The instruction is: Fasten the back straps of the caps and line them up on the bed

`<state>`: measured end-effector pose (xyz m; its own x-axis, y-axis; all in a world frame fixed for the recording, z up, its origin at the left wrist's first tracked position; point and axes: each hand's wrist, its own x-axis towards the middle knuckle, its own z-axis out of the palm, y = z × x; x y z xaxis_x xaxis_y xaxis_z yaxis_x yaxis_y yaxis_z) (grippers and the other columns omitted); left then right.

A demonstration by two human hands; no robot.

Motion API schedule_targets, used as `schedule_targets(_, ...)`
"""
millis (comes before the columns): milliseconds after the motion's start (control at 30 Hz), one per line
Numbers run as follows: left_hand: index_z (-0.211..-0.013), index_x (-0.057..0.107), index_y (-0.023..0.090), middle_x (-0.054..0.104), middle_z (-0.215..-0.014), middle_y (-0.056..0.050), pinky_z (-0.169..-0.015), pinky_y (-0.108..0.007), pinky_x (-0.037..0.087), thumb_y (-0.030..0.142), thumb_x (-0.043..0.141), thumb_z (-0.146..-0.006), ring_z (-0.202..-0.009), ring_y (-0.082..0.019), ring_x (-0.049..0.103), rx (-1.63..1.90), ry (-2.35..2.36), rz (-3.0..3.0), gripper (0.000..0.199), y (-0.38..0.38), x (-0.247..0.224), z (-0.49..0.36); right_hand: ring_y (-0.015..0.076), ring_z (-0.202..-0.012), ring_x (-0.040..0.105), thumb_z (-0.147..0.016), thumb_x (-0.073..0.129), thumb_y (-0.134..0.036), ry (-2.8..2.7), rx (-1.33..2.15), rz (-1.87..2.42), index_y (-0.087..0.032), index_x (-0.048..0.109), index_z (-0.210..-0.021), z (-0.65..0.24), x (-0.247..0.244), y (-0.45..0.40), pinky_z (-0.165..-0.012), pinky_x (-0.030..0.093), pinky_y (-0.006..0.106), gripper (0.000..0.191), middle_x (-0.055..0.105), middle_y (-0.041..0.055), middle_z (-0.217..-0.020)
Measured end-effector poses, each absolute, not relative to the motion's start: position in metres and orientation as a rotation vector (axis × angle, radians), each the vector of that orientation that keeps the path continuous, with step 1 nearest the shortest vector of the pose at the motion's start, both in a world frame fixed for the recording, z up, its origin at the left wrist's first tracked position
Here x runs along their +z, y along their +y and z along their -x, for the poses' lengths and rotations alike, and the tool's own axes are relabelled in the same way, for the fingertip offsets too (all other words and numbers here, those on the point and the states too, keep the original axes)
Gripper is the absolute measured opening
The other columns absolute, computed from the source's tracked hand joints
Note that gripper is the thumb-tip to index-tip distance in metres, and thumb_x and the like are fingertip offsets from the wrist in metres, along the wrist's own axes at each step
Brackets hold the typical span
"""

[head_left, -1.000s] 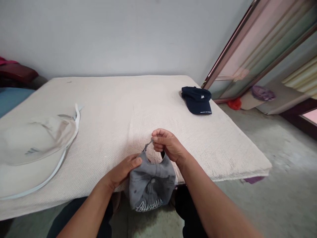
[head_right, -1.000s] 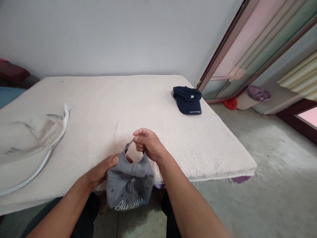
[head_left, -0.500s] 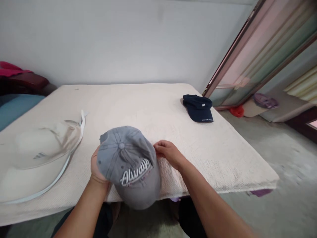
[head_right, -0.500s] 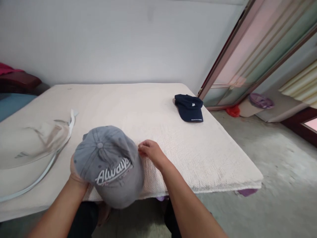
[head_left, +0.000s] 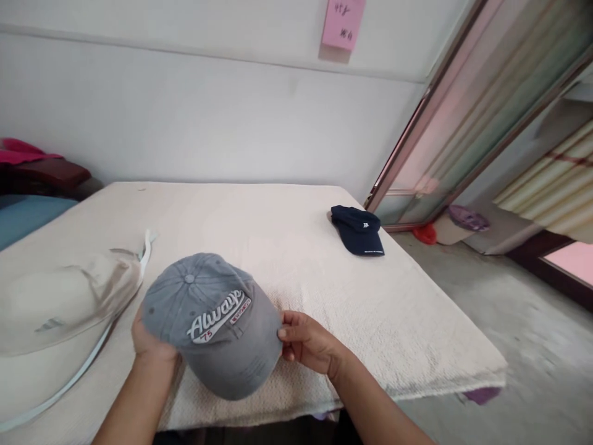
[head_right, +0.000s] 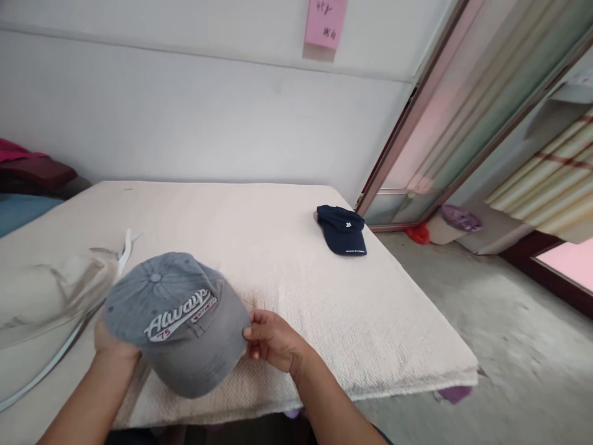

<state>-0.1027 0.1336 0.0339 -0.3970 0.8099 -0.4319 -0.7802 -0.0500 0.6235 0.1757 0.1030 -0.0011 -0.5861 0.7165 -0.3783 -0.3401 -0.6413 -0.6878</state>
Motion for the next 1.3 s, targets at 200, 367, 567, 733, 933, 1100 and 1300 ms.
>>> schedule_targets(200,-0.089,0.065,0.02,0.07,-0.069,-0.004,-0.058,-0.035,0.058,0.034,0.042,-0.089,-0.065,-0.022,0.068,1.531,0.864,0.037,0.027,0.133,0.02,0.077,0.0121,-0.067,0.054,-0.064,0.077,-0.026,-0.622,1.914,0.765,-0.017,0.06,-0.079,-0.195,0.009,0.125,-0.063,0.044,0.024,0.024,0.06,0.0006,-0.077)
schedule_targets(367,-0.096,0.061,0.01,0.066,-0.088,-0.014,-0.057,-0.033,0.057,0.039,0.045,-0.088,-0.07,-0.02,0.065,1.278,0.775,0.039,0.034,0.13,0.014,0.067,0.0116,-0.068,0.056,-0.069,0.075,-0.029,-0.695,1.699,0.767,-0.02,0.06,-0.086,-0.217,0.014,0.146,-0.068,0.045,0.025,0.024,0.061,-0.0005,-0.08)
schedule_targets(567,-0.091,0.06,0.008,0.062,-0.083,-0.01,-0.053,-0.025,0.054,0.022,0.049,-0.087,-0.061,-0.013,0.059,1.18,0.774,0.013,0.019,0.132,0.009,0.063,0.0081,-0.06,0.051,-0.071,0.073,-0.024,-0.702,1.512,0.727,-0.02,0.058,-0.08,-0.239,0.026,0.198,-0.058,0.044,0.02,0.018,0.058,-0.0036,-0.074)
schedule_targets(733,-0.085,0.061,0.009,0.059,-0.076,-0.006,-0.048,-0.023,0.05,0.021,0.049,-0.087,-0.056,-0.011,0.055,1.194,0.833,-0.009,0.017,0.133,0.006,0.058,0.0086,-0.063,0.055,-0.072,0.07,-0.017,-0.628,1.294,0.691,-0.021,0.057,-0.077,-0.269,0.054,0.262,-0.056,0.048,0.019,0.014,0.061,-0.0032,-0.076)
schedule_targets(933,-0.083,0.061,0.007,0.058,-0.078,-0.006,-0.044,-0.02,0.047,0.019,0.049,-0.087,-0.055,-0.009,0.054,1.247,0.882,-0.01,0.017,0.133,0.002,0.057,0.0066,-0.045,0.047,-0.076,0.063,-0.01,-0.443,1.239,0.922,-0.019,0.048,-0.067,-0.307,0.019,0.293,-0.039,0.041,0.014,0.019,0.052,-0.0046,-0.056)
schedule_targets(1100,-0.08,0.061,0.008,0.058,-0.074,-0.005,-0.043,-0.019,0.045,0.015,0.048,-0.087,-0.053,-0.009,0.053,1.231,0.905,-0.009,0.017,0.131,0.004,0.056,0.0082,-0.042,0.048,-0.082,0.056,-0.008,-0.313,1.194,1.155,-0.019,0.046,-0.067,-0.323,-0.025,0.275,-0.036,0.044,0.015,0.021,0.05,-0.0034,-0.049)
schedule_targets(1300,-0.077,0.06,0.009,0.06,-0.07,-0.004,-0.041,-0.018,0.043,0.015,0.05,-0.086,-0.051,-0.008,0.053,1.252,0.888,0.016,0.015,0.13,0.007,0.056,0.0126,-0.05,0.058,-0.079,0.058,-0.009,-0.351,1.064,1.29,-0.016,0.049,-0.071,-0.312,-0.025,0.252,-0.044,0.051,0.021,0.014,0.057,0.0023,-0.055)
